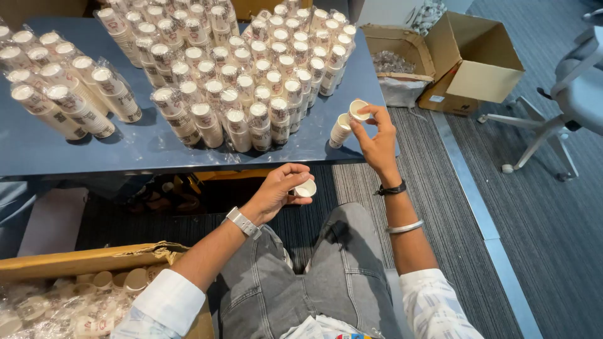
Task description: Stacking and inspecting paper cups from a cardboard box onto a table.
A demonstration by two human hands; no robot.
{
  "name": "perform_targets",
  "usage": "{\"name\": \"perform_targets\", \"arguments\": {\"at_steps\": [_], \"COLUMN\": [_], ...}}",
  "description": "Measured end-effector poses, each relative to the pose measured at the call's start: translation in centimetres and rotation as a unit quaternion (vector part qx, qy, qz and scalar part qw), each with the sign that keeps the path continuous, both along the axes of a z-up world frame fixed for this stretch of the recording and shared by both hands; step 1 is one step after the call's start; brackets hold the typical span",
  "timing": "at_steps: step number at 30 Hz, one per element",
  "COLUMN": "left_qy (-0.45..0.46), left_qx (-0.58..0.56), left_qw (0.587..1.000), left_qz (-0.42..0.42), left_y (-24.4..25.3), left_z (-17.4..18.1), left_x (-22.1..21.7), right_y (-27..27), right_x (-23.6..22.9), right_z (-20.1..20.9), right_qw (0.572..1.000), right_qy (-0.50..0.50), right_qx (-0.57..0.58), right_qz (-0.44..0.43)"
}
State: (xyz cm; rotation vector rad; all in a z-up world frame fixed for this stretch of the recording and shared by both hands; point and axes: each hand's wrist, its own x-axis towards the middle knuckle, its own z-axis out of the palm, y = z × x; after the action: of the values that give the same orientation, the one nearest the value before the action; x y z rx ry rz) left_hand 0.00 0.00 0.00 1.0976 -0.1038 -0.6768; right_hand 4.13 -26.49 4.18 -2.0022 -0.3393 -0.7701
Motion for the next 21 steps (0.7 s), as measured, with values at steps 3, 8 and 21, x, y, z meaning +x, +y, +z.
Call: {"name": "perform_targets", "arguments": {"at_steps": [3, 8, 21], "left_qy": [0.004, 0.004, 0.034], "left_qx": [-0.007, -0.009, -0.115], "left_qw": [1.0, 1.0, 0.993], "left_qz": [-0.007, 0.001, 0.0], "left_y": [0.0, 0.2, 0.5], "left_z": [-0.5, -0.5, -0.9], "left_x": [0.2, 0.5, 0.8], "right_y": [-0.4, 0.4, 6.7], "right_x": [0.9, -0.7, -9.2], "right_z": [-1.4, -0.6, -1.6], "right_qw": [0.999, 0.996, 0.975], "right_qy": [0.009, -0.011, 0.057], "right_qx": [-0.023, -0.09, -0.121], "right_qz": [0.025, 0.013, 0.179]}}
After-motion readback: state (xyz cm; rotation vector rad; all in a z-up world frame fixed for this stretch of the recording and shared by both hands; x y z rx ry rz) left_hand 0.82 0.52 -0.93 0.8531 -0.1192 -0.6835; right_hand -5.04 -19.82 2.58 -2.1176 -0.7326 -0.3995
